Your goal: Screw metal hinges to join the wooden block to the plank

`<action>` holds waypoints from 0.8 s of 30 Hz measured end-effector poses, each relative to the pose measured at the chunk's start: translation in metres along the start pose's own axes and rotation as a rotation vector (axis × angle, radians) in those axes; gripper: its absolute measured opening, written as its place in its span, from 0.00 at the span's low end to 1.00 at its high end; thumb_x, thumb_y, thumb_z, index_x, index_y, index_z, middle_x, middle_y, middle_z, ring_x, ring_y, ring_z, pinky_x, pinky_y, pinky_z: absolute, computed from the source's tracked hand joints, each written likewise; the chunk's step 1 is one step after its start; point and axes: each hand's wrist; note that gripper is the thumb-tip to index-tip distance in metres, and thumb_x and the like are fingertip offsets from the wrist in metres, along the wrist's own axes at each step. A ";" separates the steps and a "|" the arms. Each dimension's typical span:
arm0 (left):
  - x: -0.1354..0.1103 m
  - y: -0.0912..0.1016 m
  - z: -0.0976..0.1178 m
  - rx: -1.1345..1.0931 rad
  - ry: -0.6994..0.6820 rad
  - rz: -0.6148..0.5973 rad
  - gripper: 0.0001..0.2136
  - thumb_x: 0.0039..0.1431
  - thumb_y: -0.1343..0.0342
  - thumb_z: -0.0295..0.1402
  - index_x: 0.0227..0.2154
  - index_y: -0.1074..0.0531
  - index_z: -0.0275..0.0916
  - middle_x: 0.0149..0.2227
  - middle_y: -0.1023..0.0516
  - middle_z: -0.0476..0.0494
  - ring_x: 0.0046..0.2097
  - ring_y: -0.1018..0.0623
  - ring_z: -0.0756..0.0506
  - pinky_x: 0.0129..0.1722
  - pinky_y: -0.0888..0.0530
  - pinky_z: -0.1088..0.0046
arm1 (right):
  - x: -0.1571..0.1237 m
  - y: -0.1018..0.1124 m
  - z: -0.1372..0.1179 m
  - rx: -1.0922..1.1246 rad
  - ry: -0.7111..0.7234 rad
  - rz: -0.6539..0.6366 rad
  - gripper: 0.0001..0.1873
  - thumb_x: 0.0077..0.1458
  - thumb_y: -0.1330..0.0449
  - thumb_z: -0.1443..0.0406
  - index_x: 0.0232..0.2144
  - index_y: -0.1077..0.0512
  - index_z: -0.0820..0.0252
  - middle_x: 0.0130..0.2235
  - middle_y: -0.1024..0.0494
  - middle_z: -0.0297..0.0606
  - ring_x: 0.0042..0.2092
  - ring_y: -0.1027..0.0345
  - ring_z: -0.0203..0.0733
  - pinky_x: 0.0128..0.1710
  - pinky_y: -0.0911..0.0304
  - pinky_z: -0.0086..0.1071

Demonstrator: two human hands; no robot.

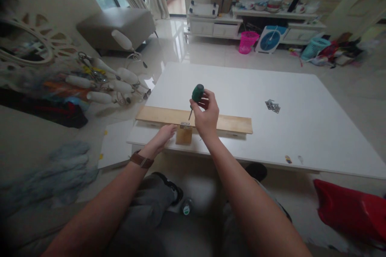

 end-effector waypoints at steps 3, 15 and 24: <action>0.000 -0.007 0.004 -0.096 0.090 -0.076 0.17 0.55 0.46 0.43 0.34 0.19 0.36 0.42 0.14 0.36 0.51 0.19 0.38 0.52 0.27 0.63 | -0.002 -0.017 0.002 0.007 -0.015 -0.048 0.19 0.58 0.32 0.62 0.51 0.30 0.47 0.43 0.21 0.34 0.43 0.22 0.43 0.43 0.20 0.41; 0.003 -0.007 0.009 -0.181 0.180 0.006 0.10 0.58 0.48 0.37 0.28 0.25 0.39 0.31 0.19 0.44 0.35 0.24 0.44 0.38 0.30 0.68 | -0.016 -0.037 0.010 -0.052 0.005 -0.123 0.22 0.60 0.36 0.64 0.55 0.32 0.45 0.46 0.20 0.36 0.46 0.22 0.44 0.45 0.20 0.43; 0.005 -0.014 0.009 -0.146 0.107 0.005 0.09 0.59 0.49 0.36 0.31 0.25 0.39 0.34 0.17 0.39 0.44 0.20 0.41 0.47 0.27 0.67 | -0.018 -0.037 0.009 -0.021 0.022 -0.109 0.21 0.59 0.36 0.66 0.53 0.31 0.46 0.45 0.20 0.35 0.46 0.22 0.44 0.45 0.20 0.42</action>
Point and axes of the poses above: each hand's wrist, its own x-axis towards the middle knuckle, its own y-axis out of the back of the hand, z = x × y
